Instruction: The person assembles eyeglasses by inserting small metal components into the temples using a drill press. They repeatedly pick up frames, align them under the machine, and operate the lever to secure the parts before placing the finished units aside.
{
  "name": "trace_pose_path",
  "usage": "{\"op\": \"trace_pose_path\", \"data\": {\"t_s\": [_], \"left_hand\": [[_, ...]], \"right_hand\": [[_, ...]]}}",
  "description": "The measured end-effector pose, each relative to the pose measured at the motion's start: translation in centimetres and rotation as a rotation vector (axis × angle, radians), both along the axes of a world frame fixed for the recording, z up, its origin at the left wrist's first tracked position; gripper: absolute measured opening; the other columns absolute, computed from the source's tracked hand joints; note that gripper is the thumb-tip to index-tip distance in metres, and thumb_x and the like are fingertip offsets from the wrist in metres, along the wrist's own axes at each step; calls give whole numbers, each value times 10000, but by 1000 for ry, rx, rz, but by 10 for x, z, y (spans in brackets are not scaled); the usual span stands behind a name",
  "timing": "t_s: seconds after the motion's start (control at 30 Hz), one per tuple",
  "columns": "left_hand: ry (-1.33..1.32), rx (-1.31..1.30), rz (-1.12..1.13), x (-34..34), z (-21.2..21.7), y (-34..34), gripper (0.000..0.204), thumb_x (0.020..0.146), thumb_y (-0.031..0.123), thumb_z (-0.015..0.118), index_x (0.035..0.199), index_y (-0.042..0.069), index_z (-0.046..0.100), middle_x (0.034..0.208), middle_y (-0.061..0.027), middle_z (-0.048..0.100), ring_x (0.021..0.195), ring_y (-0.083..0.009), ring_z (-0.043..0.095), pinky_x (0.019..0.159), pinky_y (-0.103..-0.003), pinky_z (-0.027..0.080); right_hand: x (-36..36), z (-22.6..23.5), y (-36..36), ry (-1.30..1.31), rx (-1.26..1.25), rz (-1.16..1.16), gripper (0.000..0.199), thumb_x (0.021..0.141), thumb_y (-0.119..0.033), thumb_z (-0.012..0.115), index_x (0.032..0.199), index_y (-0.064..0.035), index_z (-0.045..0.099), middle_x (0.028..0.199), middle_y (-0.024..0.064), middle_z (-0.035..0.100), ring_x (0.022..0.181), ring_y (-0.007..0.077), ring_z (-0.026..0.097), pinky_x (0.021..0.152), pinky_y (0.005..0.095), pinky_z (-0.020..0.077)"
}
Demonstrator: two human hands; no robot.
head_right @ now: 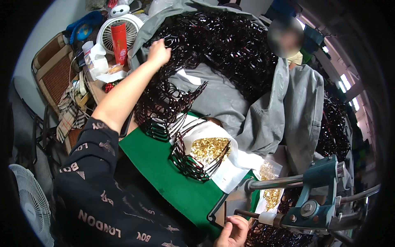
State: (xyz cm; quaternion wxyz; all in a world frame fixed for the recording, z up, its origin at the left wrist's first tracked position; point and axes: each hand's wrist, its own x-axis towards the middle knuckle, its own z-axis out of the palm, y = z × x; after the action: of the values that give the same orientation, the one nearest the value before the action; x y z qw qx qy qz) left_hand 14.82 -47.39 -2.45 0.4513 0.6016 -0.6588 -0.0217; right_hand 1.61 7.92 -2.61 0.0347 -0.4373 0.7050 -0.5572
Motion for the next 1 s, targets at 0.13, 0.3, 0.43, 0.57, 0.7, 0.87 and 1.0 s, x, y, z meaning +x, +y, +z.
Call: {"op": "trace_pose_path", "data": {"t_s": [0.13,0.3,0.43,0.57,0.7,0.87,1.0], "left_hand": [[50,317,-103,6,-7,-51,318,734,346,651,906,82,614,984,-127,629,934,-279,591,825,-373,449],[80,16,-259,28,-2,-58,263,772,311,618,879,71,633,874,-116,656,796,-282,619,741,-377,484],[793,168,-801,40,30,11,197,883,184,541,987,30,606,762,12,558,699,-71,512,632,-202,421],[470,116,-907,70,42,58,225,898,155,530,1079,39,597,778,48,509,701,-26,441,637,-168,351],[263,14,-916,95,45,62,254,906,153,504,1128,55,581,1033,-11,615,775,-15,535,652,-143,410],[829,583,-923,79,58,51,300,932,141,435,1209,27,451,1043,-97,619,574,-27,499,353,-112,322],[1041,741,-1503,74,81,70,211,892,130,472,1044,31,581,942,-69,635,646,-39,540,432,-140,400]], "right_hand": [[12,3,-27,-138,-31,59,77,848,-14,493,911,19,523,842,67,504,777,141,488,721,238,404],[-6,5,-73,38,72,105,104,764,57,561,864,28,570,804,108,553,729,187,545,663,269,438],[-43,-10,-107,151,333,-31,103,786,-14,572,884,13,579,825,140,586,705,238,583,653,310,462],[-85,-33,-133,307,714,-77,121,748,-39,574,860,0,599,839,199,610,812,336,592,731,391,465],[-91,-39,-136,301,888,25,196,688,-77,659,850,23,612,753,167,628,705,291,614,668,336,479],[-97,-61,-124,343,870,109,167,638,-70,684,749,19,597,681,170,605,646,301,593,624,349,473],[-92,-59,-120,223,817,98,145,651,-60,686,730,10,587,666,149,606,627,258,599,598,325,468]]}}
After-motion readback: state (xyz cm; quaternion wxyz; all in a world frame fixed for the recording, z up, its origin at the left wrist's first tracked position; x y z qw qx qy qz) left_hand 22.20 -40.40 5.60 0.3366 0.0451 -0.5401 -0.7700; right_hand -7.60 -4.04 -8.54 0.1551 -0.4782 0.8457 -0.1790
